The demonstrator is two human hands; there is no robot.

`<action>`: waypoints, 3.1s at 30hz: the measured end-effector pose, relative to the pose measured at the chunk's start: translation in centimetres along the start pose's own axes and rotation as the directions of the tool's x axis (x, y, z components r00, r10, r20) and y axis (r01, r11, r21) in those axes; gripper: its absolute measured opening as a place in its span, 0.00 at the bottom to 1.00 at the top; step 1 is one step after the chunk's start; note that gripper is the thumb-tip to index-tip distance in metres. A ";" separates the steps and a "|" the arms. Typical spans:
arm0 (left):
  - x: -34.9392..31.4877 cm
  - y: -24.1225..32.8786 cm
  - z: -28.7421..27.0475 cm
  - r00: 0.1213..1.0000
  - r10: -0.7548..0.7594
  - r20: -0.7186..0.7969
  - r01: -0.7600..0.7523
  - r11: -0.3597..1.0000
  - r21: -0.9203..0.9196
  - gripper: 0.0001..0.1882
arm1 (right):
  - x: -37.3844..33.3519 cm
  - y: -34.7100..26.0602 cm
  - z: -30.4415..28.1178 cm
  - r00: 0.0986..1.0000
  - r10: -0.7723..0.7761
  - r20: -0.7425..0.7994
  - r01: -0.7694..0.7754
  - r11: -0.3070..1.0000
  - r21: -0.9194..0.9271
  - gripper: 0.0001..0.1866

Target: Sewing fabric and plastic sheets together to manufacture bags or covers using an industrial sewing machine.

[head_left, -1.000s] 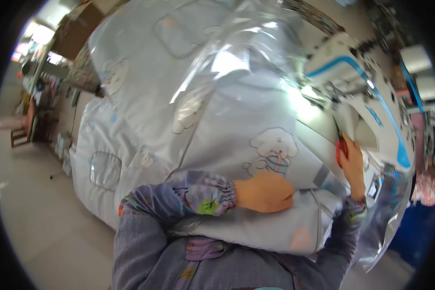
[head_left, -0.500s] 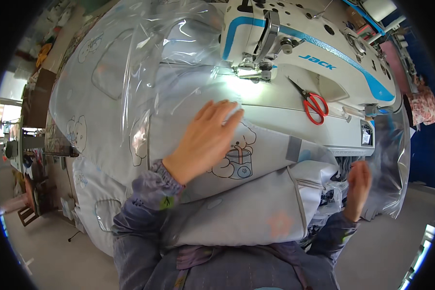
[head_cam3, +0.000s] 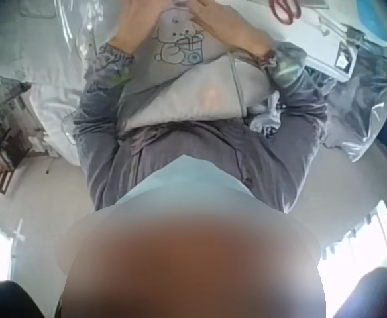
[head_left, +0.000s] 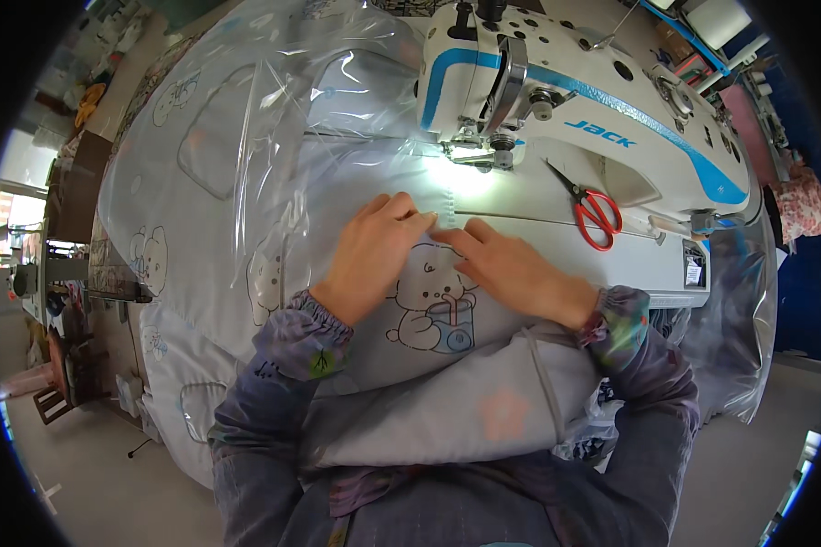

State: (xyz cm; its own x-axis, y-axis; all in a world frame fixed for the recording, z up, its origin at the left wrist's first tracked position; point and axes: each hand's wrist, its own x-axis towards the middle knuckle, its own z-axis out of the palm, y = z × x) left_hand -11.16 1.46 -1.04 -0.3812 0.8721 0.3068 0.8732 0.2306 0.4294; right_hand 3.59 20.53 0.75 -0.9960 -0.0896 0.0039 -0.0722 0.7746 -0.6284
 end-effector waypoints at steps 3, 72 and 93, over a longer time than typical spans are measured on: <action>0.1 0.2 0.3 1.000 0.015 0.007 -0.015 1.000 0.009 0.15 | -0.9 0.6 1.6 0.995 0.096 0.025 -0.097 0.994 0.054 0.19; 6.3 -1.8 1.0 0.987 0.162 0.022 -0.157 0.898 0.410 0.09 | 5.9 -0.4 3.9 0.810 0.390 -0.439 -0.541 0.784 -0.303 0.23; 6.5 1.7 2.5 0.999 -0.008 0.036 -0.009 0.889 0.459 0.06 | 3.5 0.3 3.4 0.836 0.443 -0.324 -0.452 0.890 0.050 0.21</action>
State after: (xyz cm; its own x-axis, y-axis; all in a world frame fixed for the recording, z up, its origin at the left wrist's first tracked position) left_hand -11.45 8.61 -0.45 -0.3774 0.8851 0.2724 0.9186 0.3950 -0.0106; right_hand 0.27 18.34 -2.06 -0.8818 0.4711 -0.0227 0.3890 0.6992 -0.5998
